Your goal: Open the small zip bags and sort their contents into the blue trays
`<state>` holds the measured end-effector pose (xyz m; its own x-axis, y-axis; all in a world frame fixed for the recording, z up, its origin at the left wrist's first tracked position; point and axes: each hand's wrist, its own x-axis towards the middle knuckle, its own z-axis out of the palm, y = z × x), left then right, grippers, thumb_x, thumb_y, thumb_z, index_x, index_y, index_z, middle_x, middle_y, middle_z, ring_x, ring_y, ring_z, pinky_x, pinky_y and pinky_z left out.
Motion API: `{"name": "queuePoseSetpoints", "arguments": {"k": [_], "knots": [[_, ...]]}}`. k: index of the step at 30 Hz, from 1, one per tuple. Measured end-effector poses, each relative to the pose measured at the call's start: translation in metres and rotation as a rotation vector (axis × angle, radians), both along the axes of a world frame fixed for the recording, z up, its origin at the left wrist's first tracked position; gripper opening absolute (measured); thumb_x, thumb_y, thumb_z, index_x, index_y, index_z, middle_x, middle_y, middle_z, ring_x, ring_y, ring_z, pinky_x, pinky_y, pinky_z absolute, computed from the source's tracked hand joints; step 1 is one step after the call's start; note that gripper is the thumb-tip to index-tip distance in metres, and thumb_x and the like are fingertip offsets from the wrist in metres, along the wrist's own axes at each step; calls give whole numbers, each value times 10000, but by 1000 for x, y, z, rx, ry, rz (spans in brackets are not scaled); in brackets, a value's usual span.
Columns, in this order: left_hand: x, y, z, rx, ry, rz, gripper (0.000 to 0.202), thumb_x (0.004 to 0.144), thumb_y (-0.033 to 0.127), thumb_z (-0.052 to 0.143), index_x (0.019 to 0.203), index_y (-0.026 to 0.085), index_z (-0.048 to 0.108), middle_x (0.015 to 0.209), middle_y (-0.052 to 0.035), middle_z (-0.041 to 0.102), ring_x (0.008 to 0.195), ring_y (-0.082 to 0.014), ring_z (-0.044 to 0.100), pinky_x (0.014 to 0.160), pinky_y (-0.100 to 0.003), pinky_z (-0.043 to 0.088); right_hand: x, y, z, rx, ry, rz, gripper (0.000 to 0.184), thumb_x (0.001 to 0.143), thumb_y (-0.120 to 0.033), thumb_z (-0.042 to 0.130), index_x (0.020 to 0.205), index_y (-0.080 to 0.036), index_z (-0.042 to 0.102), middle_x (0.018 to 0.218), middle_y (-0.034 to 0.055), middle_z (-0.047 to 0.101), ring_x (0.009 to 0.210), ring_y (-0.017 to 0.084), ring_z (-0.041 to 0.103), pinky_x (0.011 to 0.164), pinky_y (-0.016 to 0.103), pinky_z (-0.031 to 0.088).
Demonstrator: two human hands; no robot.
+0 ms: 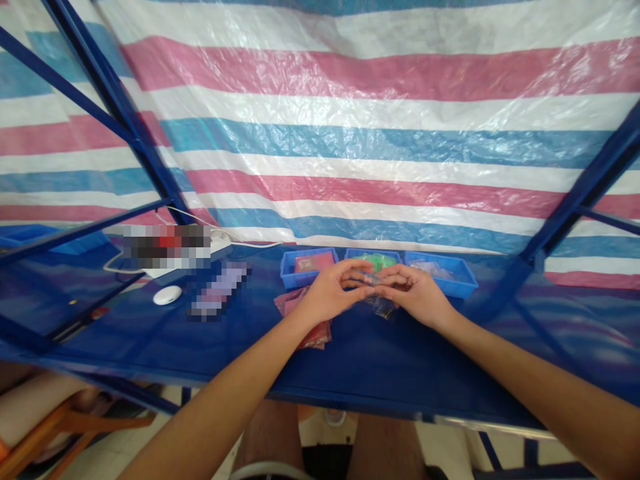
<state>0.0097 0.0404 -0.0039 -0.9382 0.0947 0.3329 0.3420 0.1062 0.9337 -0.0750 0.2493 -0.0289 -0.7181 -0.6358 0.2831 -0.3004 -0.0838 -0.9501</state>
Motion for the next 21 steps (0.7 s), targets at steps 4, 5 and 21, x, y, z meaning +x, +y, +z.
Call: {"name": "queuePoseSetpoints", "arguments": {"k": [4,5,21], "knots": [[-4,-4,-4,-23,-54,55,547,789,220,866,1292,163,658,1158,-120,752,925,-165,752,825,-279,603,-3,0,-2,-6,28,-52,380,788,-501,866,1006,-215,747,895,54,808,628,175,687,545,292,530],[-5,-4,-5,-21,-52,60,543,793,210,858,1296,167,655,1182,-120,744,916,-156,750,817,-268,599,-2,-1,-1,-4,36,-62,376,786,-505,867,997,-214,757,883,53,803,607,168,670,538,294,528],[-7,-2,-11,-41,-14,26,473,831,209,811,1270,136,651,1019,-89,756,889,-142,732,873,-278,581,2,-2,0,-62,3,8,278,833,-389,806,1043,-231,717,934,28,762,786,180,713,759,333,601]]}}
